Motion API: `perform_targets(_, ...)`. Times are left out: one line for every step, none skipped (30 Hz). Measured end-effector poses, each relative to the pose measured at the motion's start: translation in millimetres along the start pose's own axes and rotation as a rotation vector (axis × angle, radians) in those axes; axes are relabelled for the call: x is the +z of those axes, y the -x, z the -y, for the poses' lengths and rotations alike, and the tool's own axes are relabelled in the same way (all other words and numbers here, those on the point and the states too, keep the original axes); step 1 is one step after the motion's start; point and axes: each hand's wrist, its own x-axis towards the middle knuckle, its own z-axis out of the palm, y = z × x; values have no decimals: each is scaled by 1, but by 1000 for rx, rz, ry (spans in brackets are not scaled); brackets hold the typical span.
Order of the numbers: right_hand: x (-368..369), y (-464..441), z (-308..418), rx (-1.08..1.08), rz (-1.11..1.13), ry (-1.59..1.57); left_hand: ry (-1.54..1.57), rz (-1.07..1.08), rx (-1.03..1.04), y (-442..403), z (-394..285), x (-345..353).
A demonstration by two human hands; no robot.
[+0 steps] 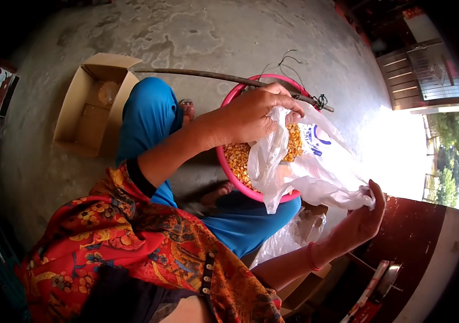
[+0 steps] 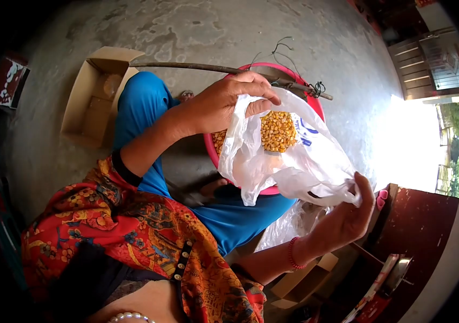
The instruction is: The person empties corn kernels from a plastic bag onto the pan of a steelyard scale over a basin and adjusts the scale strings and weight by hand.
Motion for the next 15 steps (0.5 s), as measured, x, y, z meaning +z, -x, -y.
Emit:
perform_targets(-10,-9,-3,28,0,58,-27,14,-27,-5,-4,-3)
perform_targets(-11,-16,0,75,-21,30,-27,14,-25,-10,-9,-6)
perform_targets(-12,-23,3,122,-44,2,-67,41,-18,-18,-15,-8)
perform_targets(-13,-30,6,169,-69,-27,-110,69,-10,-27,-22,-10)
perform_targets(-10,-40,3,93,6,-251,-131,82,45,-38,-30,-12)
perform_targets(-6,-47,1,16,83,-473,-132,83,47,-47,-43,-11)
perform_targets(1,-50,4,25,106,-486,146,139,-78,-55,-57,-10)
perform_targets(12,-48,12,-23,166,-462,422,194,-205,-60,-65,-6)
perform_targets(21,-46,17,-89,234,-430,381,147,-124,-65,-68,2)
perform_targets(28,-44,21,-155,301,-396,341,101,-43,-68,-71,9)
perform_targets(35,-38,27,-128,330,-376,336,97,-29,-69,-75,11)
perform_targets(38,-34,28,-86,387,-389,336,93,-28,-69,-81,12)
perform_targets(42,-30,28,-76,414,-325,308,105,13,-69,-86,13)
perform_targets(47,-25,29,-67,441,-260,281,116,53,-68,-89,14)
perform_targets(49,-21,32,-58,420,-164,226,166,40,-67,-90,16)
